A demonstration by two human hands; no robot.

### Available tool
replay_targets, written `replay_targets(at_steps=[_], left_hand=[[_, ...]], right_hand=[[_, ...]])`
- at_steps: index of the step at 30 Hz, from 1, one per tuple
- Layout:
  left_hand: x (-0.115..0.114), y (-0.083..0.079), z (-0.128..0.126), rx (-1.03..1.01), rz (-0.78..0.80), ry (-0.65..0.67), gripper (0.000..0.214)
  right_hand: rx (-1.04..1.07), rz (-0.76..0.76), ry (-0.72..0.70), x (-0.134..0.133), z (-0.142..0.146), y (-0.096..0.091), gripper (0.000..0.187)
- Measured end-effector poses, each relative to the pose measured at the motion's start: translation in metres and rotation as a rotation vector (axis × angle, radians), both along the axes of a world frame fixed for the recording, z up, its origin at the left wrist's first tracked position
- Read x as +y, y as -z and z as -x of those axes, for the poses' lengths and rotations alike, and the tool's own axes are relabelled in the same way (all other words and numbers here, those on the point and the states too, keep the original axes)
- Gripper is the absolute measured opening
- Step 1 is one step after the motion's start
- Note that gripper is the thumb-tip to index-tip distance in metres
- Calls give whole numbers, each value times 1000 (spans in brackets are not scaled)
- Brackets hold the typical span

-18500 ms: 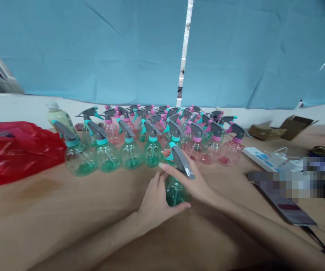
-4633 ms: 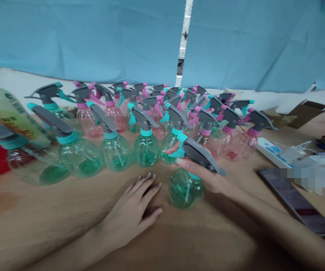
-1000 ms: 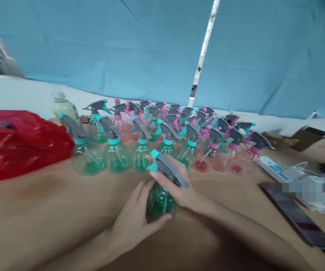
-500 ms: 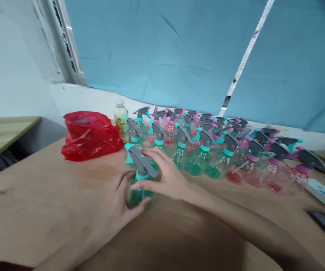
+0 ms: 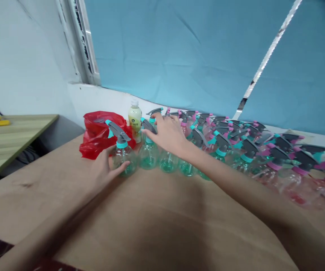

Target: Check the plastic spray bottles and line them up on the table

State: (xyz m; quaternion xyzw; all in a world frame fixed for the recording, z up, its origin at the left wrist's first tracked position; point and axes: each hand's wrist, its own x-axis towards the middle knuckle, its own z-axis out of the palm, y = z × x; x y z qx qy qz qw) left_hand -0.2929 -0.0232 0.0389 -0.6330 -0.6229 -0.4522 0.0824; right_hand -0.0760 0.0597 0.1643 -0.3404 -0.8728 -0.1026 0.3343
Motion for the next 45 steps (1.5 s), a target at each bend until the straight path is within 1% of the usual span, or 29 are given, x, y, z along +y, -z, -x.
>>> replay_targets(at_steps=[3, 6, 10, 14, 16, 19, 20, 22, 23, 24, 26, 27, 29, 30, 33, 35, 38, 41, 45], left_hand=[[7, -9, 4, -6, 62, -34, 64], [10, -14, 6, -4, 90, -36, 64], [13, -17, 7, 17, 97, -26, 64], [13, -17, 5, 42, 102, -11, 63], [9, -16, 3, 59, 62, -30, 65], [-5, -12, -1, 73, -74, -104, 69], [-12, -11, -4, 78, -107, -107, 68], [-28, -8, -11, 66, -164, -73, 65], [-36, -6, -17, 63, -179, -64, 63], [-44, -4, -24, 66, -152, -35, 59], [-58, -1, -42, 58, -73, 74, 55], [-64, 1, -53, 64, -43, 130, 56], [-72, 2, -77, 57, 85, 225, 60], [-74, 3, -90, 63, 125, 268, 64], [-74, 5, -128, 47, 236, 361, 74], [-72, 8, -151, 54, 264, 388, 78], [-70, 11, -181, 40, 283, 441, 80], [-71, 11, -204, 55, 310, 510, 76], [-69, 9, -229, 40, 341, 591, 72]], right_hand=[[-90, -20, 41, 5, 12, 2, 52], [-142, -31, 25, 6, 19, 5, 43], [-166, -14, -11, 6, 22, 6, 35], [-163, 8, -26, 3, 20, 5, 35], [-163, 17, -39, -1, 17, 4, 36], [-167, 24, -76, -14, 9, 4, 39], [-169, 26, -90, -20, 5, 5, 39], [-178, 28, -115, -32, -5, 6, 39], [-184, 30, -125, -39, -11, 7, 38], [-193, 32, -135, -45, -17, 8, 39], [-195, 35, -157, -58, -32, 10, 40], [-192, 39, -168, -64, -40, 11, 40], [-171, 50, -188, -75, -57, 14, 39], [-155, 57, -194, -79, -66, 15, 39], [-110, 82, -195, -93, -94, 18, 38], [-88, 122, -181, -100, -114, 19, 37], [-46, 215, -185, -106, -148, 20, 32], [10, 343, -231, -109, -185, 25, 33], [111, 551, -261, -108, -228, 41, 62]])
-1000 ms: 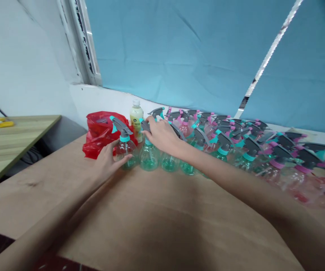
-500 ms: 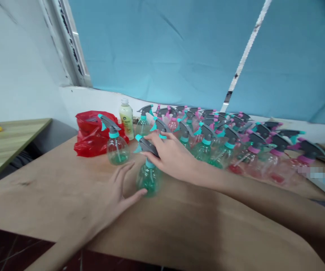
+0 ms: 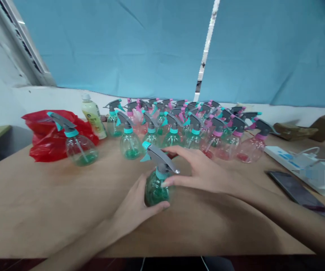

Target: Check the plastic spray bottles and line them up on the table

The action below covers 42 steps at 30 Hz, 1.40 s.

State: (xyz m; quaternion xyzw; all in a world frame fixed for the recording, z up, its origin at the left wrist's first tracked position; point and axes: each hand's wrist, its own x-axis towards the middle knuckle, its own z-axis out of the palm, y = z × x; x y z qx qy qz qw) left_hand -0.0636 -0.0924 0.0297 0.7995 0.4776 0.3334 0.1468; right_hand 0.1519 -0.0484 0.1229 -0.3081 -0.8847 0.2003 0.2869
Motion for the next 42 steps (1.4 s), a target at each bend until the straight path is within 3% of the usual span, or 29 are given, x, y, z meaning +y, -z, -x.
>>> replay_targets(at_steps=[3, 6, 12, 16, 25, 31, 36, 42], left_hand=[[7, 0, -20, -61, 77, 58, 74], [18, 1, -44, -104, 126, 137, 75], [40, 1, -86, -135, 150, 318, 78], [57, 5, -97, -143, 132, 346, 82], [77, 3, -95, -80, 110, 341, 83], [86, 14, -73, 153, 73, 289, 89], [94, 23, -55, 378, -25, 228, 79], [94, 25, -54, 503, -83, 230, 62]], right_hand=[[55, 49, -3, 5, -21, 16, 79], [160, 127, -26, 11, -32, 28, 81], [435, 289, -59, 20, -41, 33, 56], [535, 275, -50, 30, -45, 31, 44], [537, 276, 53, 45, -44, 32, 23], [533, 210, 101, 54, -42, 34, 25], [550, 183, 105, 67, -49, 40, 15], [518, 178, 144, 71, -54, 40, 10]])
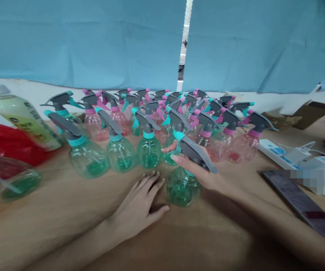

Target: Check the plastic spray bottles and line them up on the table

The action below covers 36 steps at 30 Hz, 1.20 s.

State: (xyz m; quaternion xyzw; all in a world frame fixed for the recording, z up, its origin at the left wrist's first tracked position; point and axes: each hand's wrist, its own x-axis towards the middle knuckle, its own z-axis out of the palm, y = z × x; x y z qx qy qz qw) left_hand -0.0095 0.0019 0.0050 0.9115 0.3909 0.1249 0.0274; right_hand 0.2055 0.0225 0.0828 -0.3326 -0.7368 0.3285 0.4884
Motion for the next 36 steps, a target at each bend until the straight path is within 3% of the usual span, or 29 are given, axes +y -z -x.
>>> replay_targets(at_steps=[8, 36], left_hand=[[2, 1, 0, 8, -27, 16, 51], [0, -2, -2, -13, 20, 15, 52]], right_hand=[[29, 37, -16, 1, 0, 5, 13], [17, 74, 17, -1, 0, 5, 16]])
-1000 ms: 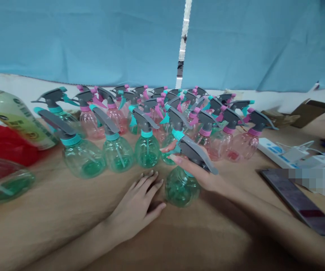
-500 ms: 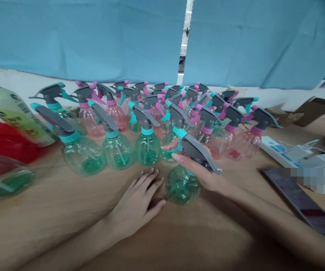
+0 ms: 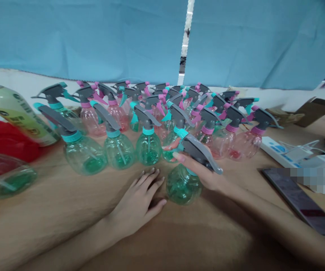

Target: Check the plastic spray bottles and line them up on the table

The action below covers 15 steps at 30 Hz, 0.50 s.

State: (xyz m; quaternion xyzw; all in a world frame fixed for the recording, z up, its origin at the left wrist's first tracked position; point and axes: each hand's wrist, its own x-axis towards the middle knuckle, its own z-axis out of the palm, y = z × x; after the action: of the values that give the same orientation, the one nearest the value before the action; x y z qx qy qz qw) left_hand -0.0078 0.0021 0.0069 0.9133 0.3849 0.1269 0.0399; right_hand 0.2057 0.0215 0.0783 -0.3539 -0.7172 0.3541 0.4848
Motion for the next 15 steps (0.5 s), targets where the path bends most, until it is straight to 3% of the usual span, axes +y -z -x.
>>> replay_targets(at_steps=[15], left_hand=[[1, 1, 0, -4, -3, 0, 51]], right_hand=[[2, 2, -9, 3, 0, 1, 20]])
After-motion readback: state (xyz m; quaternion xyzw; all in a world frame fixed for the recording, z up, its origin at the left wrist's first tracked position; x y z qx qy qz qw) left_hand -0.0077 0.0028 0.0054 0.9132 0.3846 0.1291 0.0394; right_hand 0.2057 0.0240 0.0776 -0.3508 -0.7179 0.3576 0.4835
